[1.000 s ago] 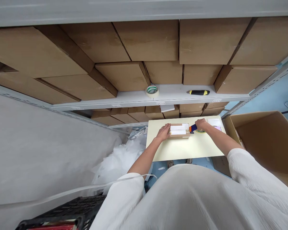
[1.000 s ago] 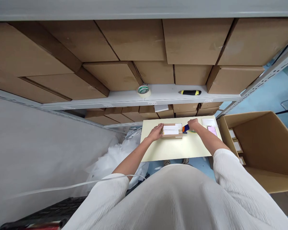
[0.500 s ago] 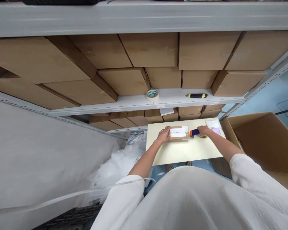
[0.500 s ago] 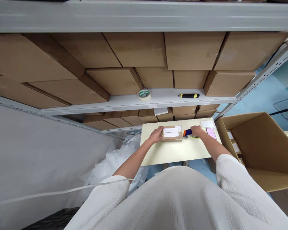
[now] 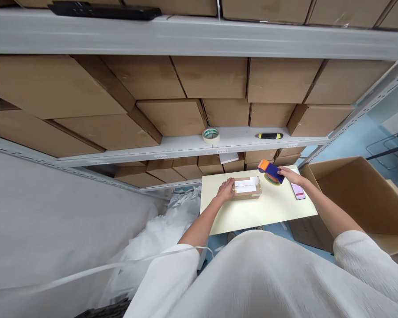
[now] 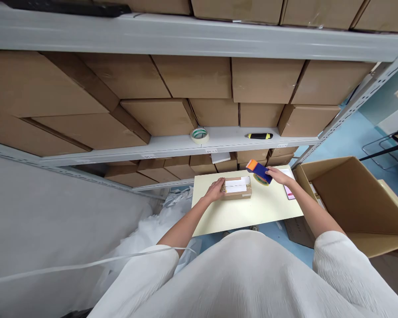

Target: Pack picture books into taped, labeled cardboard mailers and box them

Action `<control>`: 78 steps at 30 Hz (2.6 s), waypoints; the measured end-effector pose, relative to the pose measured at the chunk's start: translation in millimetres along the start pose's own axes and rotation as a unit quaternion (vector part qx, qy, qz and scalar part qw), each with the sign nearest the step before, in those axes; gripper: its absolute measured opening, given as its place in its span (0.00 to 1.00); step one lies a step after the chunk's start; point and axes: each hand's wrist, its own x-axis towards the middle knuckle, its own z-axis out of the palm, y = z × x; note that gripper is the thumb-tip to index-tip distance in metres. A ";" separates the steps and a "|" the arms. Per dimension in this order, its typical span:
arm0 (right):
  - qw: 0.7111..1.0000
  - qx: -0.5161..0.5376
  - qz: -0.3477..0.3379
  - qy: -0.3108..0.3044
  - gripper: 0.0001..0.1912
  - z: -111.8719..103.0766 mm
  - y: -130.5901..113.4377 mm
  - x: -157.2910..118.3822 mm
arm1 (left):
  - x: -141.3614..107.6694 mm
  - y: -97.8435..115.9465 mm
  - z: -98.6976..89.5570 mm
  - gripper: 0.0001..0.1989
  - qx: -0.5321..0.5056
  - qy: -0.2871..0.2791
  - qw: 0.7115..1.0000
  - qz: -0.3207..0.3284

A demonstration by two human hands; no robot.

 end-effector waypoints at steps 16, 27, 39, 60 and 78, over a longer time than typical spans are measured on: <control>0.925 -0.279 -0.165 0.198 0.28 -17.9 -147.5 150.0 | -7.1 3.2 6.3 0.48 -0.043 0.013 0.999 0.003; 0.911 -0.297 -0.146 0.245 0.27 -12.7 -149.8 168.7 | -12.0 6.5 2.5 0.47 -0.042 0.013 0.999 -0.002; 0.930 -0.218 -0.060 0.292 0.22 30.5 -70.3 40.2 | -15.5 20.9 2.1 0.43 0.023 0.034 0.998 0.037; 0.958 -0.060 0.184 0.210 0.18 27.0 207.1 -80.3 | 65.0 200.5 64.2 0.29 -0.009 0.000 0.990 0.142; 0.982 -0.080 0.170 -0.007 0.16 4.3 264.6 77.9 | 130.7 268.4 145.3 0.28 -0.089 -0.013 0.996 -0.026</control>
